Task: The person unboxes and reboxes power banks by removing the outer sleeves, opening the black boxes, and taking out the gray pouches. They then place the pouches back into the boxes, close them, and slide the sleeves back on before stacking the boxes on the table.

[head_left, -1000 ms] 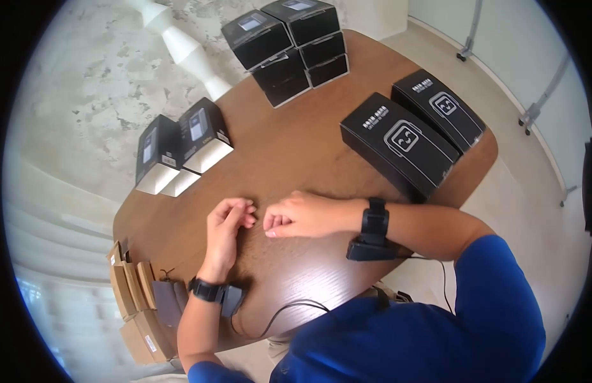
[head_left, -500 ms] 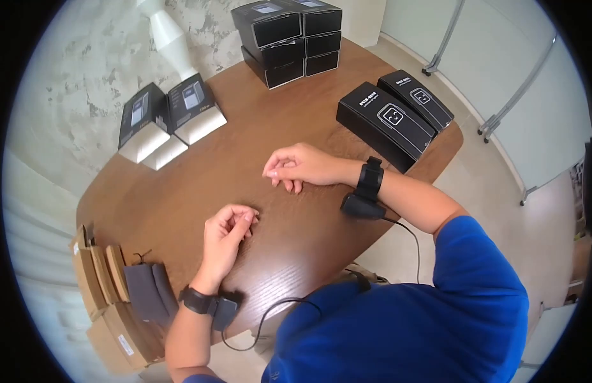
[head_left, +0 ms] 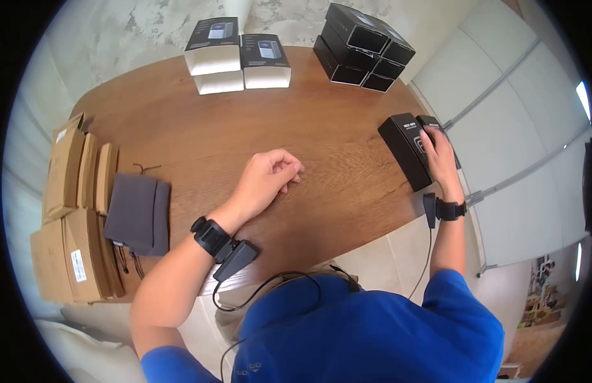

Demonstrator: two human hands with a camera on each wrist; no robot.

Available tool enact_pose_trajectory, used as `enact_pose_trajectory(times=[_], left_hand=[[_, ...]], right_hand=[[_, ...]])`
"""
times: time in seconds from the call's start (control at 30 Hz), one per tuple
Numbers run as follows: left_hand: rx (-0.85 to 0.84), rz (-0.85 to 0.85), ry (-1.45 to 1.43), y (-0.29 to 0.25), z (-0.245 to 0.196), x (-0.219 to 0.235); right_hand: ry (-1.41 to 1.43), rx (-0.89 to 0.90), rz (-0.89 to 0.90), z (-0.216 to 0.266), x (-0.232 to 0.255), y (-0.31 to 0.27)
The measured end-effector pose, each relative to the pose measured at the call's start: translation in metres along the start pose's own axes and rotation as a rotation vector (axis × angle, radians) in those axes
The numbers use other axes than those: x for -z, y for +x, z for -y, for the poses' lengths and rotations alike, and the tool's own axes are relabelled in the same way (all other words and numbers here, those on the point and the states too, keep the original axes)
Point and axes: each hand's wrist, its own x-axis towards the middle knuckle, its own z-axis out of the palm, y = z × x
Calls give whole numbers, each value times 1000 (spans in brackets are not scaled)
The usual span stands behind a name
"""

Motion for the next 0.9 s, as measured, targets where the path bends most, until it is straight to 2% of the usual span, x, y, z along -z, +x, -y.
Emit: enact_pose_trajectory(times=[0.03, 0.1, 0.2, 0.27, 0.33, 0.37, 0.4, 0.43, 0.47, 0.5, 0.53, 0.6, 0.67, 0.7, 0.8, 0.87, 0.9], left_hand=[[23, 15, 31, -1, 0, 0], [8, -2, 18, -1, 1, 0], [-12, -3, -6, 1, 5, 0], [-25, 5, -21, 1, 6, 1], [-16, 17, 24, 2, 6, 2], [-20, 14, 23, 2, 6, 1], [-32, -59, -41, 2, 6, 0], [-42, -131, -105, 1, 5, -2], [-38, -130, -105, 1, 4, -2], [-91, -198, -84, 1, 2, -1], [-143, -265, -60, 1, -1, 1], [-142, -301, -96, 1, -6, 6], [-148, -313, -124, 0, -7, 10], [-144, -318, -120, 0, -6, 10], [-172, -295, -55, 2, -3, 6], [-136, -262, 30, 0, -5, 3], [-148, -266, 21, 1, -5, 3]], right_hand=[[-8, 21, 5, -12, 2, -3], [75, -89, 168, -24, 4, -12], [-55, 13, 100, -21, 3, -19], [-123, -20, 105, -7, 6, -20], [47, -125, 290, 20, 9, -22], [208, 51, 267, 18, -5, -30], [256, -111, 456, 65, 9, -41], [301, 13, 477, 71, -2, -51], [426, -2, 661, 97, 5, -58], [624, 192, 762, 105, -2, -65], [738, 261, 892, 123, 4, -67], [775, 454, 877, 138, 6, -58], [680, 555, 576, 150, 3, -41], [493, 719, 354, 150, -2, -30], [183, 589, 316, 152, -15, -17], [63, 574, 451, 147, -36, -20], [94, 581, 458, 158, -35, -22]])
